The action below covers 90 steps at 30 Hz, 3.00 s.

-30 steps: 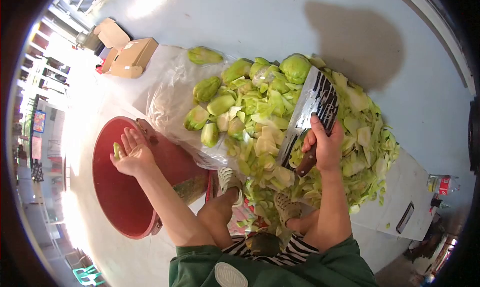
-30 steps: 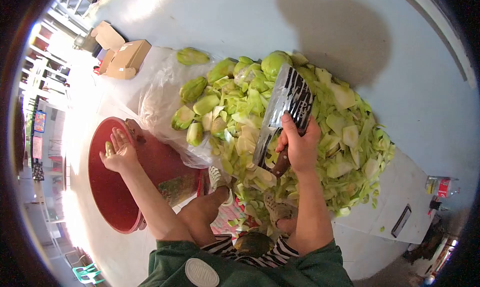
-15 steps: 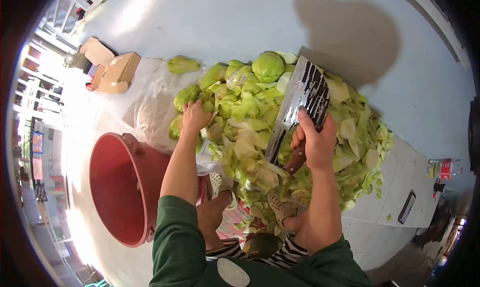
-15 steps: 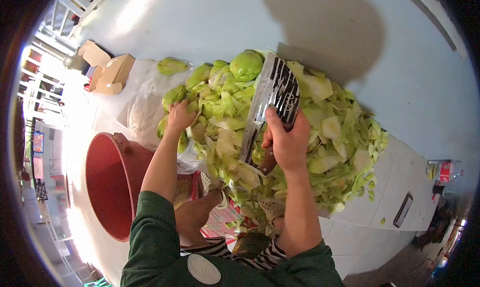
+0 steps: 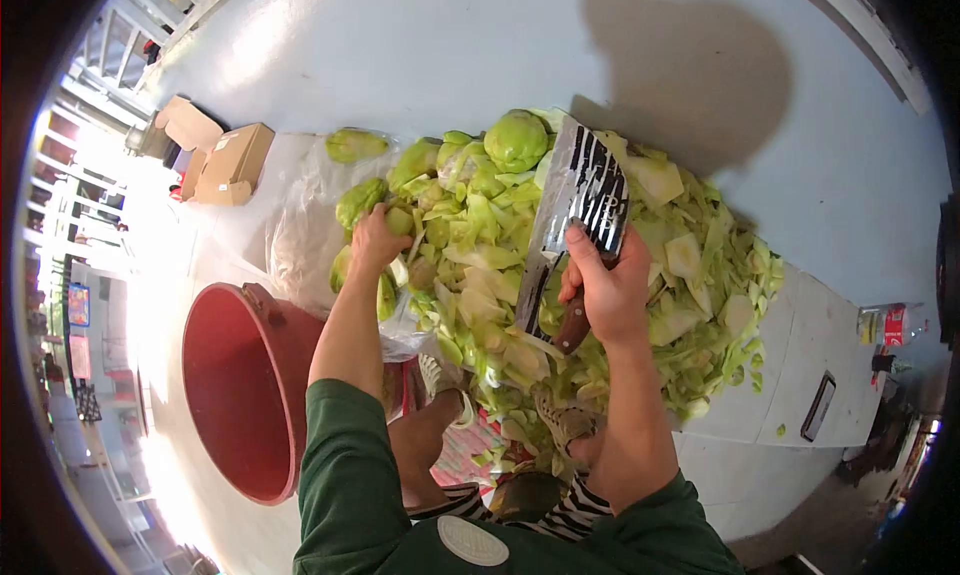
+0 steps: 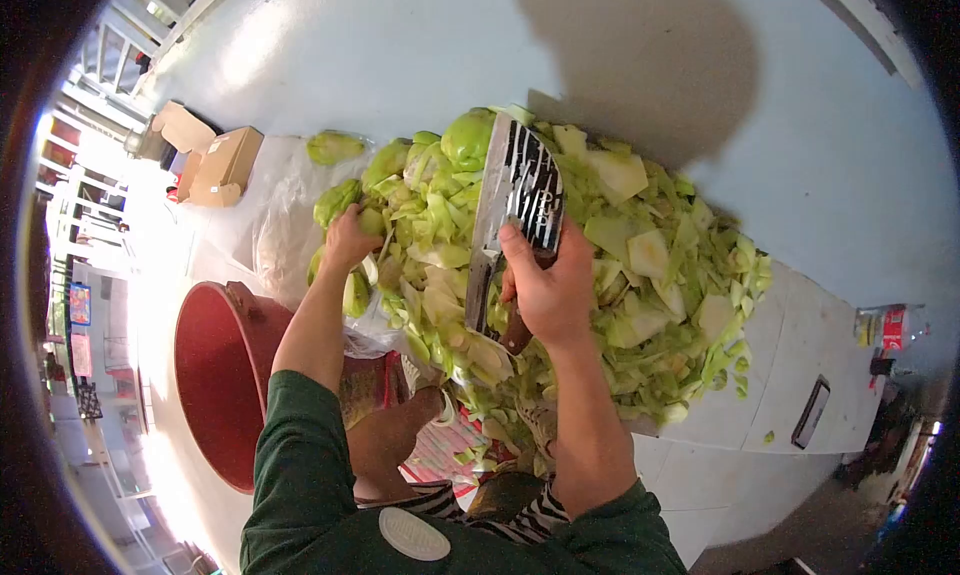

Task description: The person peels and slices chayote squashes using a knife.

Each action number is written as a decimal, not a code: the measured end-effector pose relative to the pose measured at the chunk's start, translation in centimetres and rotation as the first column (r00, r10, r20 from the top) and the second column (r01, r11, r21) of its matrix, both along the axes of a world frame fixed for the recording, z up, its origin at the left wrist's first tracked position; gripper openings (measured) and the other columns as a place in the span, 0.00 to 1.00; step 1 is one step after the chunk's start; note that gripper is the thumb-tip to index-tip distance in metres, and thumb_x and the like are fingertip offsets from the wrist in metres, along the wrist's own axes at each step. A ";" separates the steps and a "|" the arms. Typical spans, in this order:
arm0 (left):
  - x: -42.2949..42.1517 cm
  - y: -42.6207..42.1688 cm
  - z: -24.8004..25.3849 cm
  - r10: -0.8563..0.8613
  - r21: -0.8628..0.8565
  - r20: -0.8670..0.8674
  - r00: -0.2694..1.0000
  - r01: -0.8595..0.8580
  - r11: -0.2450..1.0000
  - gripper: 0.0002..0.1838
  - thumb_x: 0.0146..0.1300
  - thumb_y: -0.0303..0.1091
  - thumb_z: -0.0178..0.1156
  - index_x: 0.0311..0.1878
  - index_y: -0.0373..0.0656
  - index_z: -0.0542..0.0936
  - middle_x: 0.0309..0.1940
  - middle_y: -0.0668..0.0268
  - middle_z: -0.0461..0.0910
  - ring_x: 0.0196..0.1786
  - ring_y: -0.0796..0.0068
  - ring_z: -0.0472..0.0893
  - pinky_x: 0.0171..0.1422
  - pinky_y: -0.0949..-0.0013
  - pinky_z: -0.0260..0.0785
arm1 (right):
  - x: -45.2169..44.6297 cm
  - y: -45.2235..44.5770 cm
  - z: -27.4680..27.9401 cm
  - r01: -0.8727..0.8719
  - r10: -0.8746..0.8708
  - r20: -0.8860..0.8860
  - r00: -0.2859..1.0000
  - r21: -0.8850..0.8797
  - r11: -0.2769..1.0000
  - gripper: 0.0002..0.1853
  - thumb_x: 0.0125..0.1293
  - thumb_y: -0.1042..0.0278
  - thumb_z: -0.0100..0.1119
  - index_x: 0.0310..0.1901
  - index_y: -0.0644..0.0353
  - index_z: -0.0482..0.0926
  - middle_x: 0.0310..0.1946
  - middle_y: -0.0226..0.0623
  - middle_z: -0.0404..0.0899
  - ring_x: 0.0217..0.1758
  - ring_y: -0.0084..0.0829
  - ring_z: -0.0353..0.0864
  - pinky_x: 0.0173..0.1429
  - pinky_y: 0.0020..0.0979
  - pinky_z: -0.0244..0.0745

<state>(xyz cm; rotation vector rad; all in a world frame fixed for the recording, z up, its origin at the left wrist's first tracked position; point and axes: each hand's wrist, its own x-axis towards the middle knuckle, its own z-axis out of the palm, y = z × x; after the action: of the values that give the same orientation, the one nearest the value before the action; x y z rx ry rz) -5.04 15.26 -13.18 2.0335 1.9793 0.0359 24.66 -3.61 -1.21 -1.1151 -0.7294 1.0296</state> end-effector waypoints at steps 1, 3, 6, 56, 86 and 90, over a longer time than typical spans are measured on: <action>0.0 -0.2 -0.1 0.017 0.047 0.039 0.999 -0.019 0.999 0.41 0.38 0.41 0.74 0.61 0.41 0.74 0.58 0.46 0.74 0.58 0.47 0.75 0.63 0.55 0.71 | -0.2 0.0 -0.1 -0.006 0.006 0.002 1.000 0.002 1.000 0.10 0.70 0.68 0.60 0.39 0.64 0.70 0.21 0.28 0.72 0.15 0.19 0.70 0.18 0.26 0.69; -0.3 -0.4 -0.6 0.036 0.091 0.081 0.996 -0.043 0.995 0.42 0.37 0.41 0.75 0.60 0.40 0.74 0.57 0.46 0.75 0.58 0.47 0.76 0.62 0.55 0.71 | -0.4 0.0 -0.1 -0.016 0.016 0.005 1.000 0.002 1.000 0.09 0.70 0.68 0.60 0.39 0.64 0.70 0.21 0.27 0.72 0.15 0.18 0.70 0.18 0.26 0.70; -1.2 0.1 -2.8 0.073 0.281 0.216 0.974 -0.134 0.950 0.41 0.38 0.41 0.75 0.59 0.38 0.74 0.50 0.48 0.78 0.55 0.46 0.77 0.60 0.53 0.71 | -0.7 0.0 0.0 -0.028 0.028 0.044 0.999 0.002 1.000 0.09 0.70 0.69 0.60 0.39 0.63 0.70 0.21 0.27 0.71 0.15 0.18 0.69 0.18 0.25 0.69; 3.5 -13.5 13.8 0.229 -0.271 0.770 -0.596 0.020 0.962 0.33 0.73 0.57 0.43 0.63 0.34 0.71 0.48 0.57 0.80 0.48 0.65 0.81 0.53 0.62 0.76 | -5.8 -1.2 -0.1 -0.461 0.483 0.042 0.875 -0.232 0.856 0.12 0.72 0.60 0.59 0.35 0.61 0.75 0.14 0.27 0.70 0.14 0.20 0.67 0.19 0.26 0.65; 6.2 -14.8 13.4 0.164 -0.247 0.819 -0.550 -0.079 0.966 0.30 0.73 0.56 0.47 0.60 0.35 0.74 0.49 0.59 0.79 0.50 0.68 0.79 0.54 0.65 0.73 | -6.2 -1.3 -0.1 -0.396 0.417 0.125 0.900 -0.163 0.904 0.16 0.72 0.60 0.58 0.32 0.63 0.73 0.12 0.26 0.68 0.13 0.18 0.67 0.18 0.26 0.62; 6.7 -15.0 13.4 0.147 -0.261 0.786 -0.600 -0.108 0.959 0.32 0.73 0.57 0.46 0.60 0.35 0.74 0.50 0.58 0.80 0.52 0.65 0.79 0.58 0.63 0.71 | -7.0 -1.4 0.0 -0.332 0.346 0.081 0.935 -0.149 0.931 0.17 0.72 0.58 0.58 0.31 0.63 0.72 0.12 0.26 0.68 0.12 0.18 0.66 0.18 0.26 0.62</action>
<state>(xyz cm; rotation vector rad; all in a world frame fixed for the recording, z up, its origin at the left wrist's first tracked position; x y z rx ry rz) 1.66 0.30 0.19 0.4615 0.6185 1.4468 17.71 -5.01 -1.23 -1.1899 -0.9749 1.3351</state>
